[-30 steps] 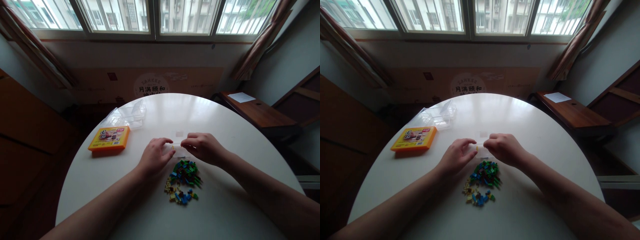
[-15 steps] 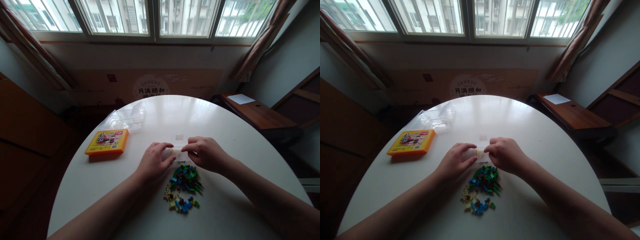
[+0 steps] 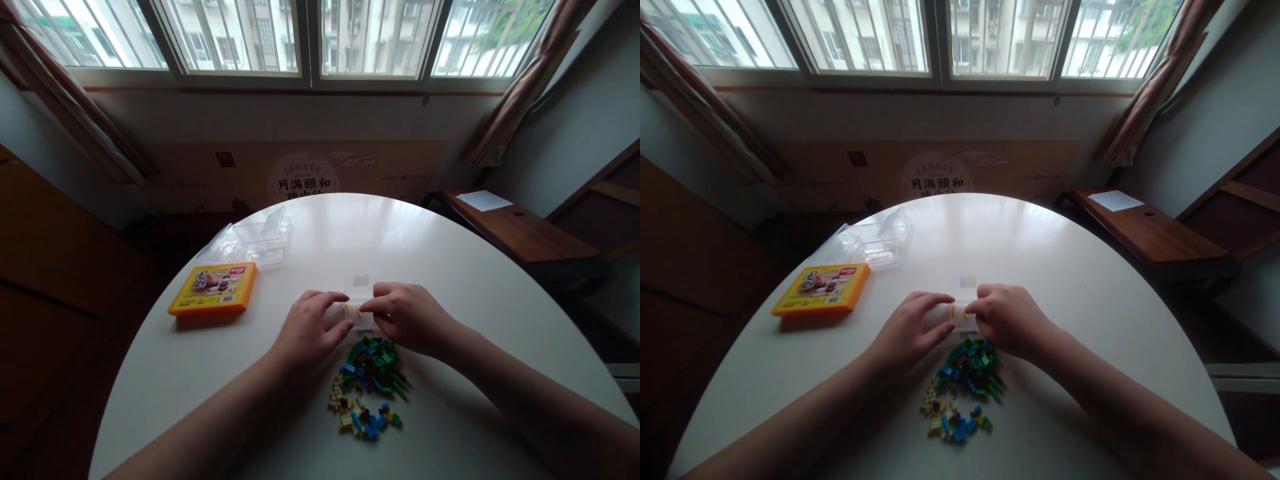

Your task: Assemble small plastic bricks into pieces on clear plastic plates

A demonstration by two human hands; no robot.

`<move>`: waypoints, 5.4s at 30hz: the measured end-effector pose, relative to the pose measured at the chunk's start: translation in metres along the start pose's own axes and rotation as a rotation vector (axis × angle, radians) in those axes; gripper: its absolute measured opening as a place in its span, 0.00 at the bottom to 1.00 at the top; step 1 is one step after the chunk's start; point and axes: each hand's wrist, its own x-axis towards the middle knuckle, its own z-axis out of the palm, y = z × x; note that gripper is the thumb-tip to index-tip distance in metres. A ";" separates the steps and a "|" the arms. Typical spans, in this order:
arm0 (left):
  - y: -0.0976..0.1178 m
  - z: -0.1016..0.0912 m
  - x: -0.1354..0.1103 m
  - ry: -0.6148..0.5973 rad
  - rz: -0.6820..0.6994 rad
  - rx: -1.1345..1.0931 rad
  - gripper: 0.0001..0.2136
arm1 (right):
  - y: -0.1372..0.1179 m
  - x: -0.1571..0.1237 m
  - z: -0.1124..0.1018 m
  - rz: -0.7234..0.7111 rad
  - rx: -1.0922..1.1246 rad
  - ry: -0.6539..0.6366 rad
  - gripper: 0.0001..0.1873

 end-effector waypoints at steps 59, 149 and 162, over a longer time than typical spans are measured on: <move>0.003 0.001 0.002 -0.004 0.002 0.008 0.17 | -0.010 0.006 0.011 0.071 0.012 0.003 0.11; 0.028 -0.040 -0.015 -0.720 0.213 0.338 0.16 | -0.028 -0.052 -0.057 -0.222 0.076 -0.545 0.10; 0.031 -0.040 -0.016 -0.684 0.242 0.321 0.13 | -0.037 -0.050 -0.049 -0.340 0.057 -0.480 0.12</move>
